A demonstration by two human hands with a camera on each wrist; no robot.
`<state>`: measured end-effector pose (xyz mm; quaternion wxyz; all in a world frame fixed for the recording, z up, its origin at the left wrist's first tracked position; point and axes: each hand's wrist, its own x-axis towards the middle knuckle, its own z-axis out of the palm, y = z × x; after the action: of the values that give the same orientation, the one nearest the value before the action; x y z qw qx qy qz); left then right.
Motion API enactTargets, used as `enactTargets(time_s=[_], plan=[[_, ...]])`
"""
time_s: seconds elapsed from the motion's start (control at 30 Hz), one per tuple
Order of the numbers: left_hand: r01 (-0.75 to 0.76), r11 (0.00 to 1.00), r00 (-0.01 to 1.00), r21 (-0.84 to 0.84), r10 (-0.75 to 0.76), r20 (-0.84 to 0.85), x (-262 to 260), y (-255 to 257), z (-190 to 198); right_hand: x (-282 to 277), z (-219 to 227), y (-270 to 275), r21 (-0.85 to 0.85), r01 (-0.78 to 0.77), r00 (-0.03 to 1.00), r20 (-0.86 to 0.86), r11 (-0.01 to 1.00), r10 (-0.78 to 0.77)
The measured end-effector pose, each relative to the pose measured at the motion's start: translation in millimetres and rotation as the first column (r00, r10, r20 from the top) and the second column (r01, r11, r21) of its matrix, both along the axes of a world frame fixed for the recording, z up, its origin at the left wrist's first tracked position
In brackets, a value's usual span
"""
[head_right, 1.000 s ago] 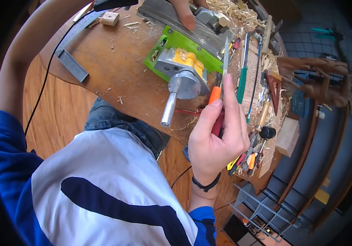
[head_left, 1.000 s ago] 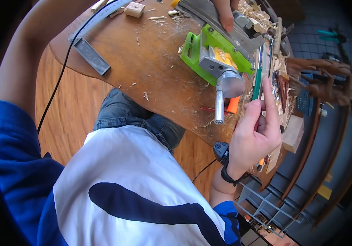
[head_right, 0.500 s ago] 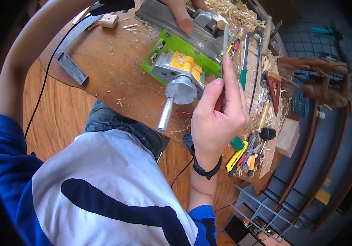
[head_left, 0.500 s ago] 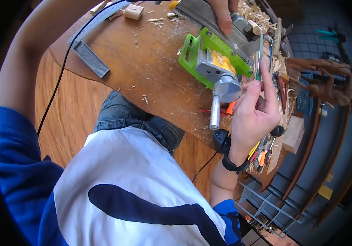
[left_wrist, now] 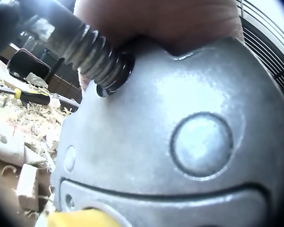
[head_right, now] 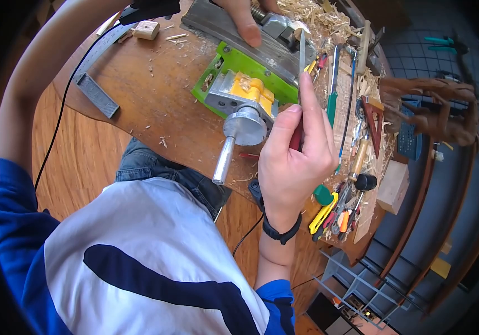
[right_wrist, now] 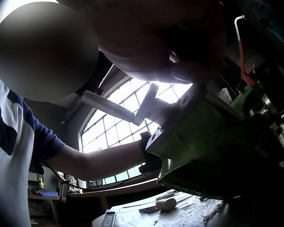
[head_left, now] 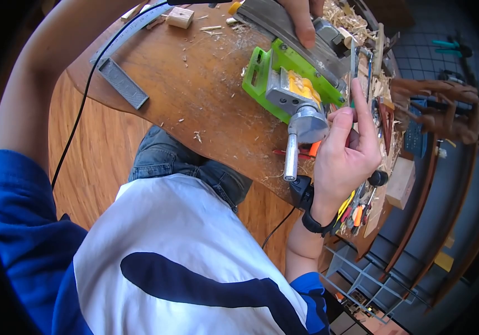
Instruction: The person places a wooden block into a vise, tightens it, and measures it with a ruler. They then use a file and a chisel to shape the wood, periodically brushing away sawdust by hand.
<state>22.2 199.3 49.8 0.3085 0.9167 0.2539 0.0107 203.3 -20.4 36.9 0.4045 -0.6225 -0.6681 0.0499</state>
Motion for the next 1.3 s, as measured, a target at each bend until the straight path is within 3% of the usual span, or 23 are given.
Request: enactTargets(time_s=[0.63, 1.3], plan=[[0.007, 0.998, 1.0, -0.066, -0.007, -0.006, -0.8, -1.9, 2.7, -3.4, 5.0, -1.6, -0.029, 0.001, 1.0, 0.015, 1.0, -0.001], [-0.004, 1.0, 1.0, -0.03, 0.004, -0.021, -0.8, -0.5, 2.5, -3.7, 3.8, -2.1, -0.032, 0.001, 1.0, -0.001, 0.999, -0.001]])
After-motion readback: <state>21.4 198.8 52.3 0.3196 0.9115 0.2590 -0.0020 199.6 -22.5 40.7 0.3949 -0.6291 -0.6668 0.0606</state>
